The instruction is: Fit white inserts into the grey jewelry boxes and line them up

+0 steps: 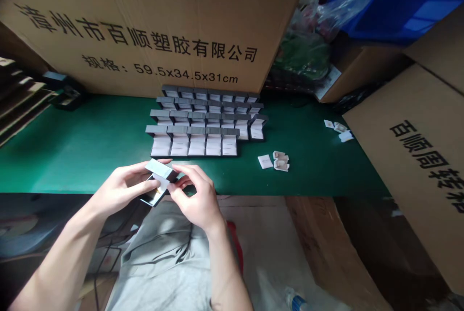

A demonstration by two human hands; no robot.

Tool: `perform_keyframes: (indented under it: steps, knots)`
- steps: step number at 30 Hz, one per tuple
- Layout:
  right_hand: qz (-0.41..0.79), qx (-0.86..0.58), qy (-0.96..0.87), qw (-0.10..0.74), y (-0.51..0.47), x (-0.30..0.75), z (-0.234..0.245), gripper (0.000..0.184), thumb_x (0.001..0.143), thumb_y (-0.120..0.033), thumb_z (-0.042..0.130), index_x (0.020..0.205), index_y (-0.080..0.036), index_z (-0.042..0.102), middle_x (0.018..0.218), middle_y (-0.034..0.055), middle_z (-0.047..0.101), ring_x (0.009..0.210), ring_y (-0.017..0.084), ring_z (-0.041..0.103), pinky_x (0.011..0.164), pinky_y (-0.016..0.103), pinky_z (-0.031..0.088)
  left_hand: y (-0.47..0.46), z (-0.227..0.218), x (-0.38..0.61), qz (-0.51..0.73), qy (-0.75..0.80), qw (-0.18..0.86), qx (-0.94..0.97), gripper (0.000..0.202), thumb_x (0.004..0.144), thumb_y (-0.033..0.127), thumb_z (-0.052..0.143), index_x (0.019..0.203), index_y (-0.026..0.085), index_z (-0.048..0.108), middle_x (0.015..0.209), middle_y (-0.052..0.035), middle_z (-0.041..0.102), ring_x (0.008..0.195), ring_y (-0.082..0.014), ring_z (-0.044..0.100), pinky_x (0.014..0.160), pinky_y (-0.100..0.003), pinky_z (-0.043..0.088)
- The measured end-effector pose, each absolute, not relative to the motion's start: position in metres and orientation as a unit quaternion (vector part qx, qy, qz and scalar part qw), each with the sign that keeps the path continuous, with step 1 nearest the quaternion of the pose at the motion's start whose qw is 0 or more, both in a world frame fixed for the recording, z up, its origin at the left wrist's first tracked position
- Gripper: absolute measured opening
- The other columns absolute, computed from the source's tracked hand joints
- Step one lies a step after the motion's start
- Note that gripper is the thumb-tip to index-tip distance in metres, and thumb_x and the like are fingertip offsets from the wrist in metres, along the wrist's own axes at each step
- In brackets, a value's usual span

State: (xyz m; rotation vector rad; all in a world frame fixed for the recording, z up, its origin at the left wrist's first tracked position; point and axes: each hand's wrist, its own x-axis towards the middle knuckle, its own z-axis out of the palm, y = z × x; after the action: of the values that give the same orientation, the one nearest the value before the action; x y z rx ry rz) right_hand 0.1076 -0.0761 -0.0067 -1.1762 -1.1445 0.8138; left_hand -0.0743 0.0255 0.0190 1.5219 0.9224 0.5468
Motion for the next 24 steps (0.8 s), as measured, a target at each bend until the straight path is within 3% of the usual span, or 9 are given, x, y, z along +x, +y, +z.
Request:
perform_keyframes:
  steps: [4,6,10,14,17,20,24]
  knots:
    - [0.337,-0.519,-0.490,0.614,-0.075,0.105,-0.007,0.027,0.093,-0.023,0.071,0.119,-0.026,0.075,0.113,0.0055,0.074,0.086,0.016,0.073,0.080,0.028,0.065,0.027,0.023,-0.075,0.208,0.396,0.608,0.656,0.061,0.076,0.057,0.086,0.123,0.018,0.081,0.126,-0.0155,0.079,0.109,-0.0383,0.076,0.083,-0.040,0.069]
    - [0.329,-0.525,-0.488,0.614,-0.075,0.104,-0.008,0.027,0.093,-0.023,0.070,0.119,-0.025,0.075,0.113,0.0055,0.075,0.086,0.016,0.073,0.079,0.028,0.065,0.028,0.024,-0.075,0.201,0.390,0.609,0.661,0.062,0.077,0.057,0.086,0.125,0.019,0.081,0.125,-0.0147,0.080,0.110,-0.0384,0.076,0.088,-0.043,0.068]
    - [0.310,-0.552,-0.480,0.607,-0.074,0.100,-0.010,0.032,0.093,-0.022,0.068,0.124,-0.026,0.073,0.115,0.0061,0.075,0.090,0.017,0.073,0.083,0.029,0.065,0.029,0.021,-0.075,0.223,0.362,0.596,0.682,0.071,0.074,0.051,0.090,0.137,0.020,0.075,0.133,-0.0148,0.077,0.130,-0.0392,0.068,0.109,-0.046,0.059]
    - [0.290,-0.572,-0.431,0.635,-0.071,0.096,-0.017,0.035,0.093,-0.024,0.070,0.128,-0.025,0.067,0.120,0.0073,0.072,0.087,0.015,0.072,0.080,0.028,0.063,0.030,0.015,-0.077,0.226,0.369,0.603,0.670,0.094,0.066,0.050,0.096,0.150,0.022,0.065,0.139,-0.0170,0.073,0.125,-0.0375,0.071,0.104,-0.043,0.062]
    - [0.246,-0.568,-0.409,0.670,-0.071,0.093,-0.020,0.016,0.093,-0.026,0.072,0.108,-0.023,0.068,0.102,0.0030,0.068,0.077,0.013,0.067,0.071,0.025,0.060,0.031,0.010,-0.080,0.230,0.381,0.608,0.658,0.103,0.062,0.050,0.099,0.154,0.024,0.061,0.138,-0.0169,0.074,0.115,-0.0355,0.075,0.098,-0.041,0.065]
    - [0.197,-0.578,-0.451,0.651,-0.072,0.091,-0.019,0.004,0.095,-0.027,0.071,0.093,-0.023,0.071,0.085,0.0011,0.063,0.069,0.013,0.060,0.064,0.025,0.055,0.032,0.007,-0.081,0.232,0.378,0.610,0.656,0.105,0.060,0.050,0.100,0.154,0.026,0.061,0.136,-0.0155,0.074,0.112,-0.0347,0.076,0.094,-0.039,0.066]
    - [0.165,-0.611,-0.510,0.583,-0.073,0.090,-0.019,0.019,0.100,-0.031,0.066,0.110,-0.025,0.080,0.074,0.0019,0.063,0.063,0.015,0.056,0.062,0.028,0.053,0.030,0.010,-0.077,0.234,0.366,0.601,0.671,0.101,0.059,0.047,0.101,0.151,0.030,0.064,0.138,-0.0119,0.075,0.114,-0.0364,0.076,0.094,-0.037,0.067]
